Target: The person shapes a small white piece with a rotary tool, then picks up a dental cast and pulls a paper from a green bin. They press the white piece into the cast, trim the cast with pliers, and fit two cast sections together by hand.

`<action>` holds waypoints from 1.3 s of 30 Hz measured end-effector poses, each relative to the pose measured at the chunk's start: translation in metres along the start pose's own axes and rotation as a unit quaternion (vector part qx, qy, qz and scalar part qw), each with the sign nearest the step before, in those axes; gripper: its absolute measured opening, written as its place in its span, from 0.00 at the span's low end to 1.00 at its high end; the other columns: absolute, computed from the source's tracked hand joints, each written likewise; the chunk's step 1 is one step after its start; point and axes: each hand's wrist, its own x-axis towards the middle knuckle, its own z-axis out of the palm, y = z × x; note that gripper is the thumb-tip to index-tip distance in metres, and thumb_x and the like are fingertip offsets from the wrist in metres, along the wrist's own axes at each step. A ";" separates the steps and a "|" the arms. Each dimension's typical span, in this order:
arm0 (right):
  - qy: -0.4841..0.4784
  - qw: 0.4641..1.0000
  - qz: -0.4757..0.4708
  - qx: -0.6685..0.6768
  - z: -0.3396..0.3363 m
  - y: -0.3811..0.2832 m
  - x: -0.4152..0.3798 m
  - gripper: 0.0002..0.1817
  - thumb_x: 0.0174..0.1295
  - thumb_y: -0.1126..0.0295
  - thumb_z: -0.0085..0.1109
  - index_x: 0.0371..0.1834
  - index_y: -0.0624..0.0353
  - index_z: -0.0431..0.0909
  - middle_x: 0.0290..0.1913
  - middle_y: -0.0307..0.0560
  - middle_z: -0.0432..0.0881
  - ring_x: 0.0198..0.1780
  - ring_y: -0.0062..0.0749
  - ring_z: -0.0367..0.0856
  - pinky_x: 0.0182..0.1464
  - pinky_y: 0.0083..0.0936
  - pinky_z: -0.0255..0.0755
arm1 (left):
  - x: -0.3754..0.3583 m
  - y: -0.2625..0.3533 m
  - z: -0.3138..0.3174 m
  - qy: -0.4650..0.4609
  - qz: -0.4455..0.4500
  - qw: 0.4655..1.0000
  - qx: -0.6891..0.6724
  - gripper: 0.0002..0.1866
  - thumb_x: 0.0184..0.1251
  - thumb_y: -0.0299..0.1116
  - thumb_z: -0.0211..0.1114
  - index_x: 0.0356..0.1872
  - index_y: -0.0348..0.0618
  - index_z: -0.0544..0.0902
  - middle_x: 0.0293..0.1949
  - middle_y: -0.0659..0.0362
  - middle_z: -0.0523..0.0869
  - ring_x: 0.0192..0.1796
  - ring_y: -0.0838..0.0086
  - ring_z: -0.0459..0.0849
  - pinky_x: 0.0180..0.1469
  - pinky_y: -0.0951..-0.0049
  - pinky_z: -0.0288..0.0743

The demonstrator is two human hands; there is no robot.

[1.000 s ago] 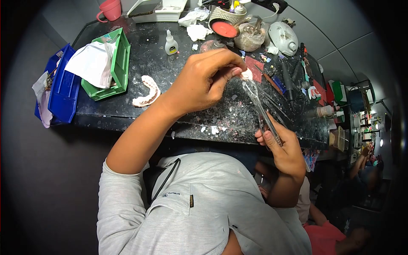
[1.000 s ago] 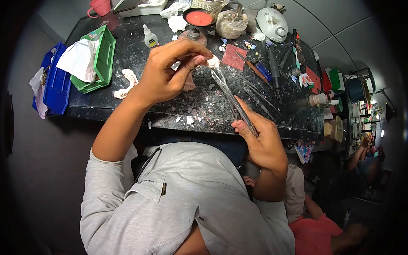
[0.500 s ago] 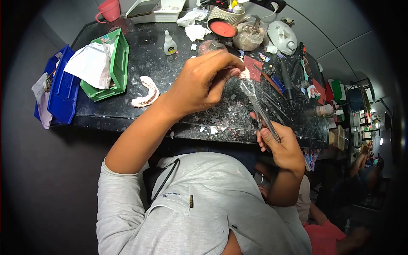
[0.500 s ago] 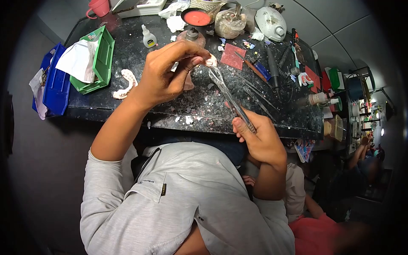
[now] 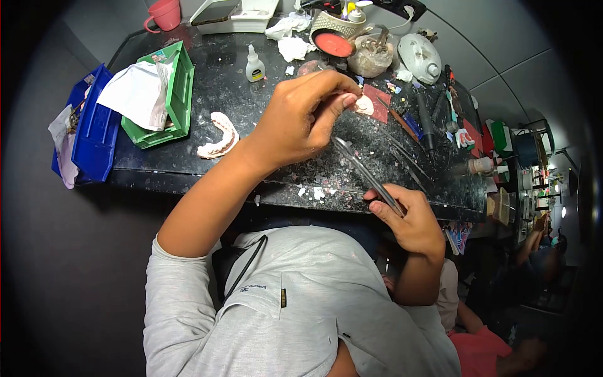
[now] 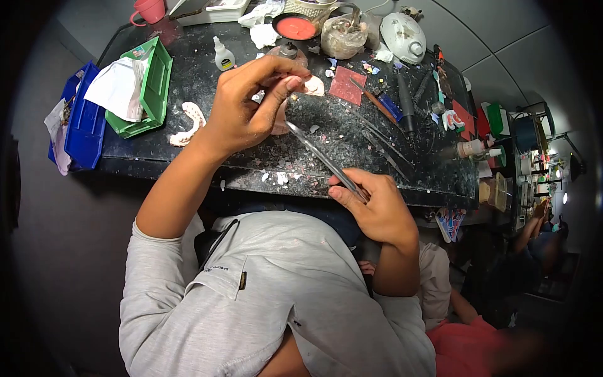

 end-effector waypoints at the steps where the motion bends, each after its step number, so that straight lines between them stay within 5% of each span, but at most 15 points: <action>1: 0.000 1.000 0.000 -0.001 -0.001 0.001 -0.001 0.13 0.70 0.66 0.71 0.47 0.65 0.87 0.27 0.39 0.84 0.29 0.14 0.74 0.33 0.21 0.68 | 0.000 0.000 0.000 0.000 0.000 1.000 0.000 0.05 0.75 0.21 0.65 0.46 0.32 0.87 0.39 0.52 0.92 0.42 0.72 0.94 0.44 0.74 0.85; 6: 0.111 0.989 -0.090 -0.048 -0.008 0.022 -0.005 0.17 0.68 0.65 0.72 0.53 0.68 0.86 0.33 0.44 0.87 0.33 0.19 0.79 0.39 0.22 0.74 | -0.001 -0.002 0.000 0.007 -0.034 0.999 -0.036 0.07 0.78 0.24 0.63 0.47 0.29 0.85 0.38 0.53 0.92 0.42 0.74 0.93 0.44 0.76 0.86; 9: 0.149 0.987 -0.037 -0.035 -0.013 0.017 -0.006 0.17 0.69 0.66 0.72 0.53 0.67 0.85 0.34 0.45 0.87 0.34 0.19 0.79 0.39 0.24 0.74 | 0.000 0.003 -0.002 -0.002 -0.059 0.998 -0.039 0.07 0.77 0.23 0.64 0.47 0.30 0.86 0.35 0.54 0.92 0.40 0.75 0.93 0.43 0.76 0.85; 11: 0.148 0.989 -0.012 -0.005 -0.011 0.013 -0.006 0.19 0.70 0.66 0.70 0.60 0.66 0.84 0.37 0.47 0.87 0.37 0.20 0.79 0.43 0.25 0.75 | 0.000 0.001 -0.001 -0.001 -0.031 0.999 -0.022 0.06 0.77 0.23 0.64 0.47 0.30 0.86 0.34 0.54 0.92 0.39 0.75 0.92 0.42 0.77 0.84; 13: 0.180 0.977 -0.115 0.018 -0.006 0.016 -0.003 0.25 0.73 0.66 0.67 0.72 0.61 0.79 0.42 0.46 0.84 0.41 0.22 0.77 0.48 0.25 0.74 | 0.000 0.001 0.000 -0.002 -0.004 1.000 -0.007 0.06 0.76 0.23 0.64 0.46 0.31 0.86 0.33 0.54 0.92 0.38 0.76 0.92 0.41 0.77 0.84; 16: 0.167 0.978 -0.124 -0.018 -0.003 0.009 -0.002 0.30 0.75 0.65 0.65 0.79 0.54 0.72 0.45 0.45 0.81 0.43 0.25 0.76 0.53 0.25 0.73 | 0.000 0.002 0.001 -0.014 -0.018 1.000 -0.011 0.06 0.75 0.23 0.64 0.46 0.31 0.86 0.34 0.53 0.93 0.38 0.76 0.92 0.41 0.77 0.83; 39: 0.230 0.949 -0.133 -0.170 0.006 0.002 0.002 0.32 0.70 0.67 0.68 0.78 0.46 0.74 0.38 0.43 0.72 0.38 0.29 0.71 0.46 0.27 0.72 | -0.001 -0.001 0.004 -0.016 0.043 0.997 0.058 0.04 0.72 0.23 0.68 0.43 0.34 0.86 0.34 0.53 0.90 0.35 0.72 0.91 0.37 0.74 0.82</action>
